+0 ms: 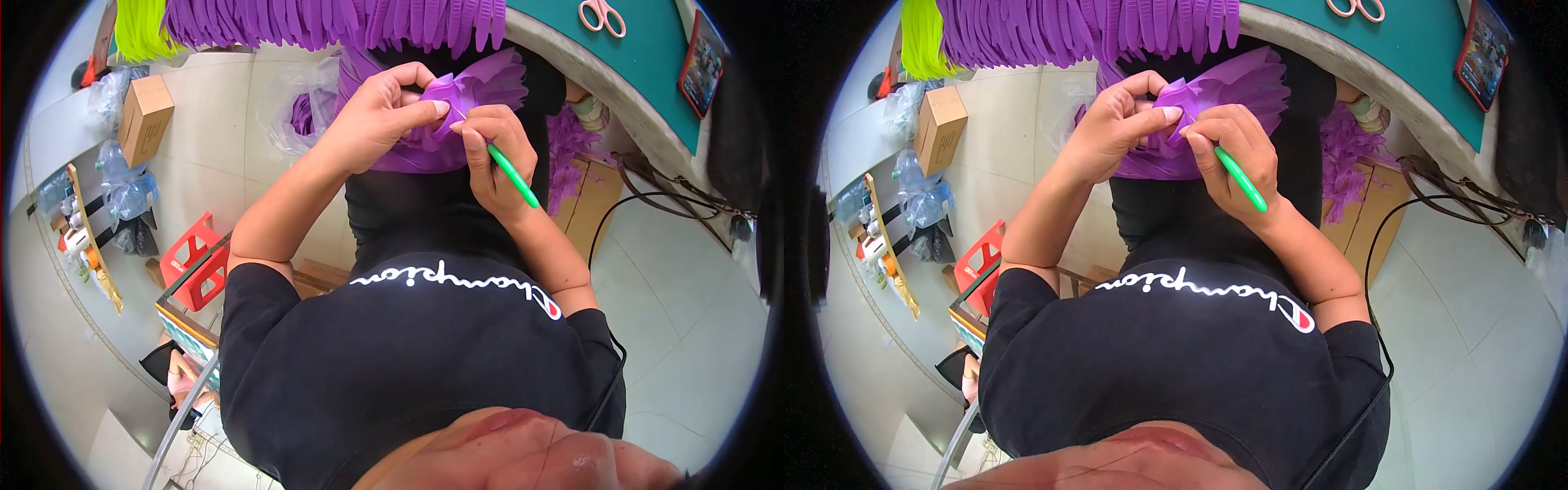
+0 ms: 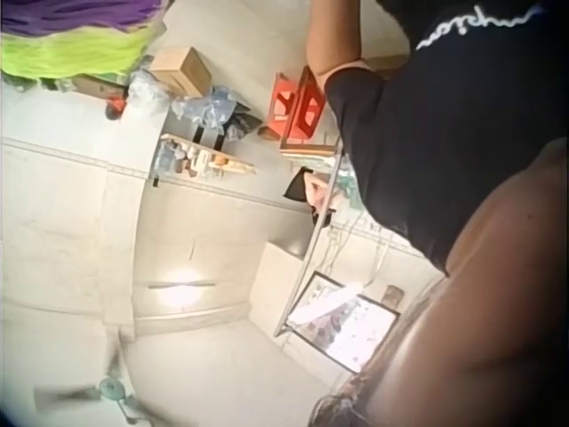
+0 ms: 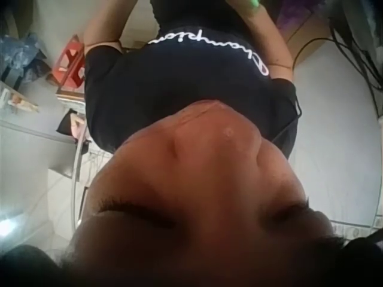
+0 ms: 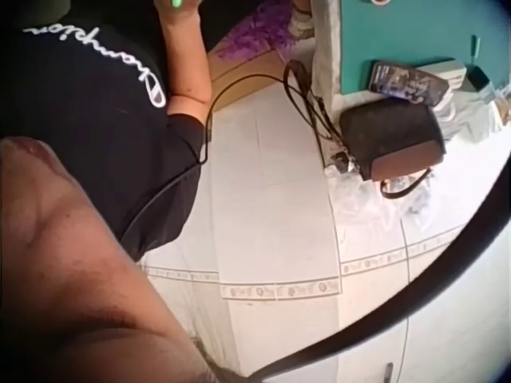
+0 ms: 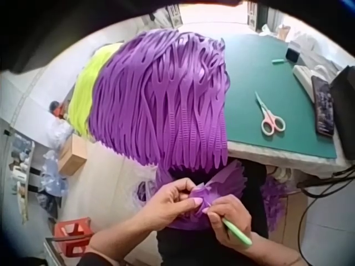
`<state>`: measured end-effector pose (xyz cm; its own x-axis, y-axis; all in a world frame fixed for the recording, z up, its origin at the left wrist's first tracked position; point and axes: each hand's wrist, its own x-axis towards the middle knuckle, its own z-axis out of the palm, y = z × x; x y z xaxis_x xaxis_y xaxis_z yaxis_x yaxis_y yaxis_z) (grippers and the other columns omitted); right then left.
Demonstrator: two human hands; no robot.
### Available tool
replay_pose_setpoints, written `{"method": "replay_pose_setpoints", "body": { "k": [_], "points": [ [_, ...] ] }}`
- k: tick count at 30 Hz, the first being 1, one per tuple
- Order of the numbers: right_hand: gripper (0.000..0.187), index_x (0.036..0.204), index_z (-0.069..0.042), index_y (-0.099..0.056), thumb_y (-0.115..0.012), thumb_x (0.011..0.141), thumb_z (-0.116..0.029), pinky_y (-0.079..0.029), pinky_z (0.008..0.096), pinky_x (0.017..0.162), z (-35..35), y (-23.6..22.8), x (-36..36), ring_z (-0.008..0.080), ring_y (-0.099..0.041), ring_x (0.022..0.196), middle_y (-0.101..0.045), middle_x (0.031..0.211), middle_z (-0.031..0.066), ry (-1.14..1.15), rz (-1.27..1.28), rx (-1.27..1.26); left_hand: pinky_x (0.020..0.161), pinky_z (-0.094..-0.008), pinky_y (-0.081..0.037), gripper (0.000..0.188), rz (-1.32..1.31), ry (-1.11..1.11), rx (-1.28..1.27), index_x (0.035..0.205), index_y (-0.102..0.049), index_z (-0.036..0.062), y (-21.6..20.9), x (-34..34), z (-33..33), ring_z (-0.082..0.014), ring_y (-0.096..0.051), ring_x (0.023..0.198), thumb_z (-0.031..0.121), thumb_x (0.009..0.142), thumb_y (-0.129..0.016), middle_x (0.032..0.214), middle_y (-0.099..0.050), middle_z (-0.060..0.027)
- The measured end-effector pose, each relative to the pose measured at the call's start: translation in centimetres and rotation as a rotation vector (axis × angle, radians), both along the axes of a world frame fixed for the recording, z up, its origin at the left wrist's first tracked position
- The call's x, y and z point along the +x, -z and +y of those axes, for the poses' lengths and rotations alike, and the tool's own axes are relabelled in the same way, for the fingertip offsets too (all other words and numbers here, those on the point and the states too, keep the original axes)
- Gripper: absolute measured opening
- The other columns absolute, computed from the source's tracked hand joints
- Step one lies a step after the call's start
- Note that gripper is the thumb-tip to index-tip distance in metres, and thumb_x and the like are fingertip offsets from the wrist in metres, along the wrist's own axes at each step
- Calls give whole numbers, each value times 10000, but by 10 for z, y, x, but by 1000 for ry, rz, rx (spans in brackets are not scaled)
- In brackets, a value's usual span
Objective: Using a crochet hook tool to weave purple fabric strips into a mesh-like base material on a factory workbench.
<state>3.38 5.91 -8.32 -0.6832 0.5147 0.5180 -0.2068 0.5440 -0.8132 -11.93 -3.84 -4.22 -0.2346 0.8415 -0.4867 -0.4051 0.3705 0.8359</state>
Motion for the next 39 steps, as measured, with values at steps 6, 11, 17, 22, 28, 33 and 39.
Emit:
{"method": "replay_pose_setpoints", "body": {
  "k": [6,11,17,22,28,33,39],
  "points": [
    [83,860,2,-595,-579,899,-70,-467,311,660,0,1,1,249,-584,735,-599,798,118,1,-13,9,498,-145,-308,126,53,24,6,953,-550,60,-4,0,3,15,-482,579,116,879,-635,699,-617,25],
    [76,854,8,-595,-584,891,-57,-462,317,646,0,-7,-1,255,-583,711,-596,787,126,-30,-41,-25,608,-143,-407,129,64,31,6,995,-546,34,-1,4,1,-6,-548,686,77,892,-610,786,-627,9],
    [76,838,18,-585,-561,892,-31,-460,311,643,2,-5,9,239,-579,689,-600,784,131,-99,-78,-88,691,-164,-453,132,88,62,-10,1011,-554,23,-6,3,-1,-24,-568,777,68,897,-604,889,-622,6],
    [144,937,17,-526,-485,964,-119,-451,237,667,1,2,16,121,-548,713,-607,856,89,68,-68,-438,688,-187,-451,110,76,69,-24,967,-570,16,-12,-1,2,-34,-568,772,82,890,-612,860,-625,5],
    [267,744,-34,-417,-657,854,-69,-435,231,633,-1,1,1,103,-510,686,-556,752,57,13,-134,-681,721,-176,-447,120,77,69,23,993,-560,14,-7,2,0,-25,-545,790,62,893,-606,900,-589,18],
    [308,724,-54,-374,-658,844,-30,-433,218,687,-4,2,0,94,-498,735,-533,749,45,17,-13,-718,638,-224,-458,90,214,34,13,915,-548,4,-5,7,-1,-65,-581,735,57,865,-601,818,-608,-13],
    [327,759,-94,-324,-592,870,59,-373,184,669,-1,-3,7,72,-425,745,-493,847,28,73,29,-726,594,-214,-429,85,1069,87,-83,903,-579,-11,-5,-7,-6,-44,-526,659,-2,819,-591,737,-591,-16]
  ]
}}
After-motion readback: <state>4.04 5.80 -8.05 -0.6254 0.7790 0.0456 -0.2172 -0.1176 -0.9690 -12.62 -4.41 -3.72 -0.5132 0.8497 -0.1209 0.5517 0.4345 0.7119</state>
